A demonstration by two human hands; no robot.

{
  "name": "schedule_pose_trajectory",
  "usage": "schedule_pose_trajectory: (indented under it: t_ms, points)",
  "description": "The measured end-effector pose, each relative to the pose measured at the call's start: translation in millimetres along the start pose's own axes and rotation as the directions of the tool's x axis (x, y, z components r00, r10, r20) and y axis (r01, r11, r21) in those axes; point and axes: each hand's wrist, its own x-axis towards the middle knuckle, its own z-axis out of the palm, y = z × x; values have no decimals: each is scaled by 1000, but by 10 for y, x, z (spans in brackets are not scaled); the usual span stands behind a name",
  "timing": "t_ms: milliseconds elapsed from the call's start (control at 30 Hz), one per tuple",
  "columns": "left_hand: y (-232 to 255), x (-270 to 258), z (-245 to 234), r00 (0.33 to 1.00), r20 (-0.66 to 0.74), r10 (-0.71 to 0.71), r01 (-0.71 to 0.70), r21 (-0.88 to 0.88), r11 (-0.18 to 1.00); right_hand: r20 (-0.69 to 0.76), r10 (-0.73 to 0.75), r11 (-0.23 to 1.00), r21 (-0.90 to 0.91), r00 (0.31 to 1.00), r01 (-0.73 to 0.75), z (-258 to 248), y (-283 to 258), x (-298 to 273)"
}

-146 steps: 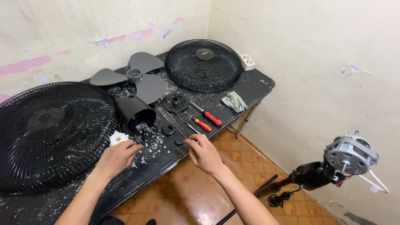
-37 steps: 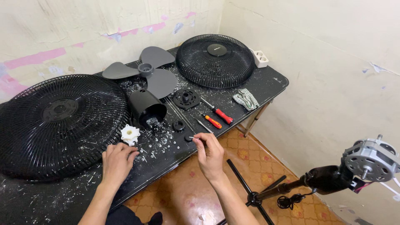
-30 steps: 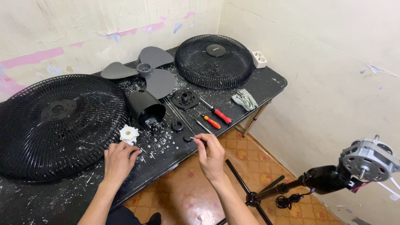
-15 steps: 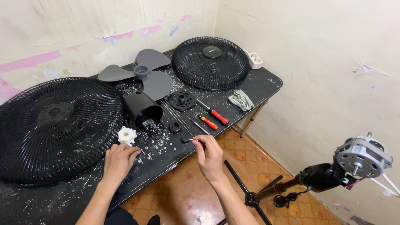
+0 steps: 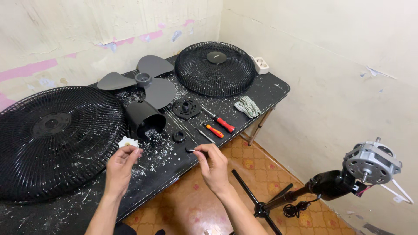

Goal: The person assembles a fan motor by attaching the stator and rotor components, cleaning parts with a cloth, and securing them with screws and a screwdriver. The person handles the motor housing, stator, rotor, and fasteners throughout the process.

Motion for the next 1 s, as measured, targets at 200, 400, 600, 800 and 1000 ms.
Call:
schedule_pose_trajectory:
  t_ms: [200, 400, 600, 800, 1000]
  points:
    - [-222, -101, 1032, 953, 203, -225, 302, -595, 745, 117, -100, 992, 85, 988, 91, -73, -235, 40]
    - [-230, -41, 2021, 879, 372, -299, 470, -782, 410, 17, -40, 999, -32, 999, 41, -518, -332, 143]
    - [-243, -124, 2876, 833, 551, -46, 553, -827, 104, 16, -112, 953, -282, 994, 112, -1006, -474, 61]
    - [-6, -444, 3464, 754, 614, -233, 652, -744, 146, -74, 48, 896, -437, 996, -75, -1528, -637, -79]
    - [169, -827, 3871, 630, 776, 17, 776, -629, -45, -163, 50, 822, -554, 985, -133, -2061, -758, -194]
